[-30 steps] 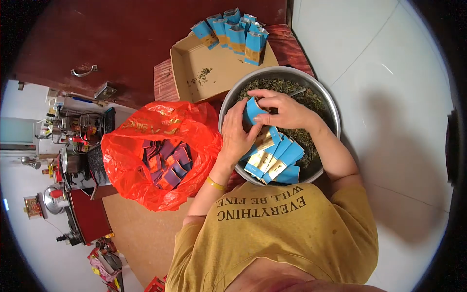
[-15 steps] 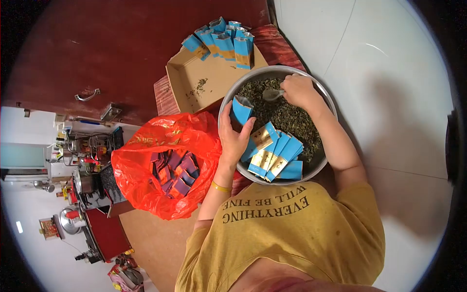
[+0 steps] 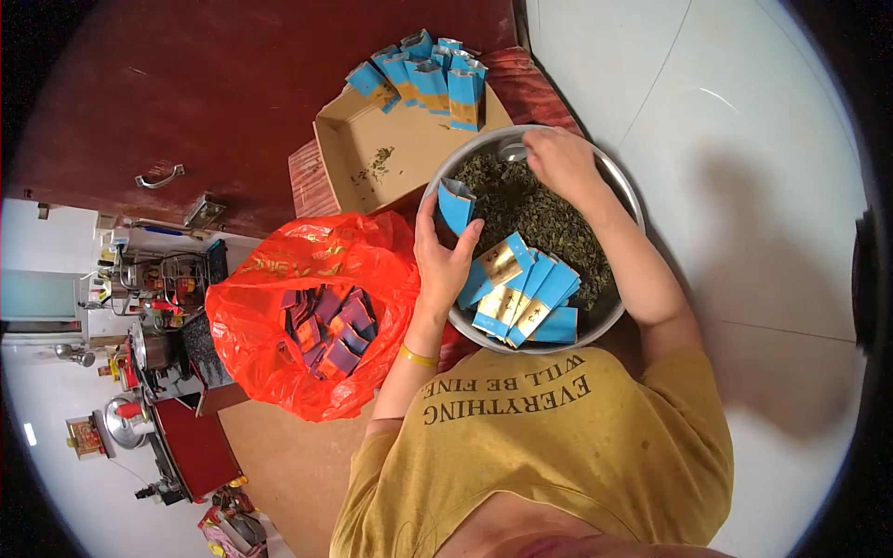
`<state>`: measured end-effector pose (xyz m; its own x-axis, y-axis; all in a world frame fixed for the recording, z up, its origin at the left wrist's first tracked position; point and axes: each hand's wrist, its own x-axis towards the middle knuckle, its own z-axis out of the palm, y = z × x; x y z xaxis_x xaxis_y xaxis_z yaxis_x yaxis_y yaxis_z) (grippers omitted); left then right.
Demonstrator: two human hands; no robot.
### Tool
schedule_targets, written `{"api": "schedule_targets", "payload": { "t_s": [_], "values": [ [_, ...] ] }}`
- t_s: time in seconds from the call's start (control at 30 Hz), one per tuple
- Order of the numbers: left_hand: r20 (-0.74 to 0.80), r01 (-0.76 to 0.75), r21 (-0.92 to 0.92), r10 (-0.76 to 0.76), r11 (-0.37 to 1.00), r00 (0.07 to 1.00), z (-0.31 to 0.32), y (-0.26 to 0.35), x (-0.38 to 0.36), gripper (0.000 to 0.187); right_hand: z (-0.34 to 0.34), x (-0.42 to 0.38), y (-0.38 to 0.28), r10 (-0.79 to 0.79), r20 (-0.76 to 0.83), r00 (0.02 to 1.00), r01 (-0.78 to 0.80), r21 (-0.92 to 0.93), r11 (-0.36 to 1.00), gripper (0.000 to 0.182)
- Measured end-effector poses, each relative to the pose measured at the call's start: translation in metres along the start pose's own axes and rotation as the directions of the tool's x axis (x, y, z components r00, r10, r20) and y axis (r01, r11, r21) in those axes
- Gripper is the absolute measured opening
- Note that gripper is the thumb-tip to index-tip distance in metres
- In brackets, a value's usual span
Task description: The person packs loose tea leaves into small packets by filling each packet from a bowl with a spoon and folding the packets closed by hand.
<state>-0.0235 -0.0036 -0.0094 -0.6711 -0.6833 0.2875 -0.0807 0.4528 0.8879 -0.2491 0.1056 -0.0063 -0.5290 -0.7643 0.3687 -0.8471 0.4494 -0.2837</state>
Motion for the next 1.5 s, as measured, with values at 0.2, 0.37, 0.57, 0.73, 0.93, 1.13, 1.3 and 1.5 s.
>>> {"api": "schedule_targets", "payload": {
  "t_s": [0.2,0.37,0.57,0.73,0.93,1.13,1.3,1.5],
  "values": [
    [-0.047,-0.101,0.031,0.103,0.994,0.994,0.003,-0.005,0.002,0.063,0.020,0.001,-0.008,0.071,0.258,0.964,-0.168,0.379,0.910,0.013],
    [0.010,0.041,-0.054,-0.041,0.998,0.999,0.000,-0.001,0.002,0.069,0.020,0.006,0.010,-0.001,0.412,0.911,-0.229,0.510,0.829,0.020],
    [0.018,0.028,-0.074,-0.026,0.997,0.999,0.001,-0.008,0.002,0.069,0.036,0.005,0.016,0.008,0.420,0.908,-0.344,0.731,0.589,0.023],
    [0.027,0.000,0.002,0.000,1.000,1.000,0.001,-0.010,0.002,0.070,0.023,0.009,0.000,0.052,0.257,0.965,-0.219,0.680,0.700,0.024],
    [0.055,-0.057,0.053,0.054,0.997,0.997,0.000,0.001,0.002,0.068,0.008,0.010,0.005,0.234,0.163,0.958,-0.277,0.729,0.626,0.036],
    [0.110,-0.056,0.133,0.042,0.989,0.993,0.000,0.007,0.003,0.068,-0.017,0.010,-0.010,0.242,0.242,0.940,-0.312,0.895,0.318,0.035],
    [0.149,-0.087,0.164,0.062,0.983,0.987,0.003,0.002,0.004,0.069,-0.014,0.004,-0.022,0.129,0.218,0.967,-0.246,0.928,0.278,0.032],
    [0.150,-0.100,0.265,0.062,0.959,0.987,0.004,0.008,0.002,0.065,-0.019,-0.007,-0.037,-0.077,-0.122,0.990,0.132,0.562,0.816,0.021]
  ]
}}
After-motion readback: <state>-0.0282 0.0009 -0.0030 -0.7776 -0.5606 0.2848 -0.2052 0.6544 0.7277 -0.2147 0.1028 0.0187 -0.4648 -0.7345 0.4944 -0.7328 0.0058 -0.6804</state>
